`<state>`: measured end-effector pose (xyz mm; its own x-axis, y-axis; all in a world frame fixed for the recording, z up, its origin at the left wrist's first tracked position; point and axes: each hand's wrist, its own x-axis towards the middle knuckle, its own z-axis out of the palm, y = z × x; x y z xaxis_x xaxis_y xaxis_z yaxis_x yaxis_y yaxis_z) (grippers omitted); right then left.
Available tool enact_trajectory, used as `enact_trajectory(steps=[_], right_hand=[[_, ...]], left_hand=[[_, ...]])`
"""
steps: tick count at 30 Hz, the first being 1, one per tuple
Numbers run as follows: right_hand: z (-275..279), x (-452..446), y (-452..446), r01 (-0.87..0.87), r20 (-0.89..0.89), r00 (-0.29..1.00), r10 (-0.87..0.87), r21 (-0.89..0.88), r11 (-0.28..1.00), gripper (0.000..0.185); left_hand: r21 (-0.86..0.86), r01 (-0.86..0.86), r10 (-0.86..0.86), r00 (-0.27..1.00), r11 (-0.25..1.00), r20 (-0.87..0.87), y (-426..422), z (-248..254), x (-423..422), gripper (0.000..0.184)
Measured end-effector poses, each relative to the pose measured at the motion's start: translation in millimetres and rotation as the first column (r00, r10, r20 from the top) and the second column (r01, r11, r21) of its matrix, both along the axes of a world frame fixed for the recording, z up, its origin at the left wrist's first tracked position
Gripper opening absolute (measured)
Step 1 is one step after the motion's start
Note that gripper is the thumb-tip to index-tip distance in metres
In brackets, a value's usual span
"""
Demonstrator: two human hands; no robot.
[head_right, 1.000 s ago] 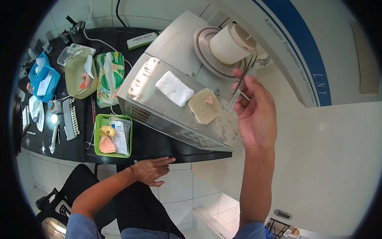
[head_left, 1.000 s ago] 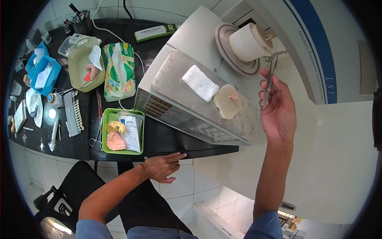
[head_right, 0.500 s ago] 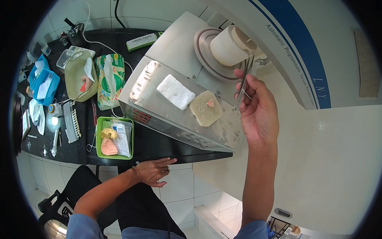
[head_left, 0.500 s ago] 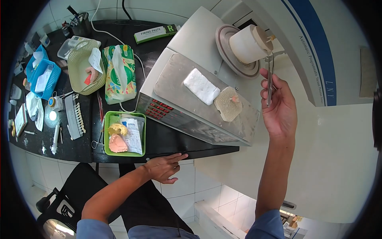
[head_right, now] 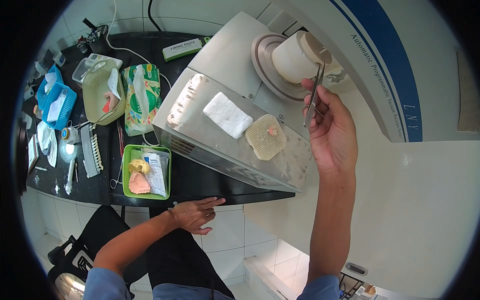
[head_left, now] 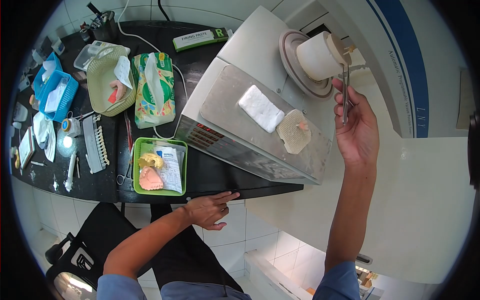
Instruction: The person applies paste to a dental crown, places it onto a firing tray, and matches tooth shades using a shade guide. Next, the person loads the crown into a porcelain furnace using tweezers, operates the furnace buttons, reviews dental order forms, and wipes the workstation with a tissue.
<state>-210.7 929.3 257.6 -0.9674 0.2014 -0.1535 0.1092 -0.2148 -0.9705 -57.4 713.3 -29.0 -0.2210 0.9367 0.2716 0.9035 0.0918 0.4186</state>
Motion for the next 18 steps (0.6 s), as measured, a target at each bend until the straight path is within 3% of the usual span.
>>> enact_trajectory(steps=[18], right_hand=[[-6.2,-0.4,3.6,0.011,-0.042,0.999,-0.006,0.119,0.993,0.017]], left_hand=[[0.036,-0.002,0.002,1.000,0.999,0.007,-0.6,1.3,-0.5,0.044]])
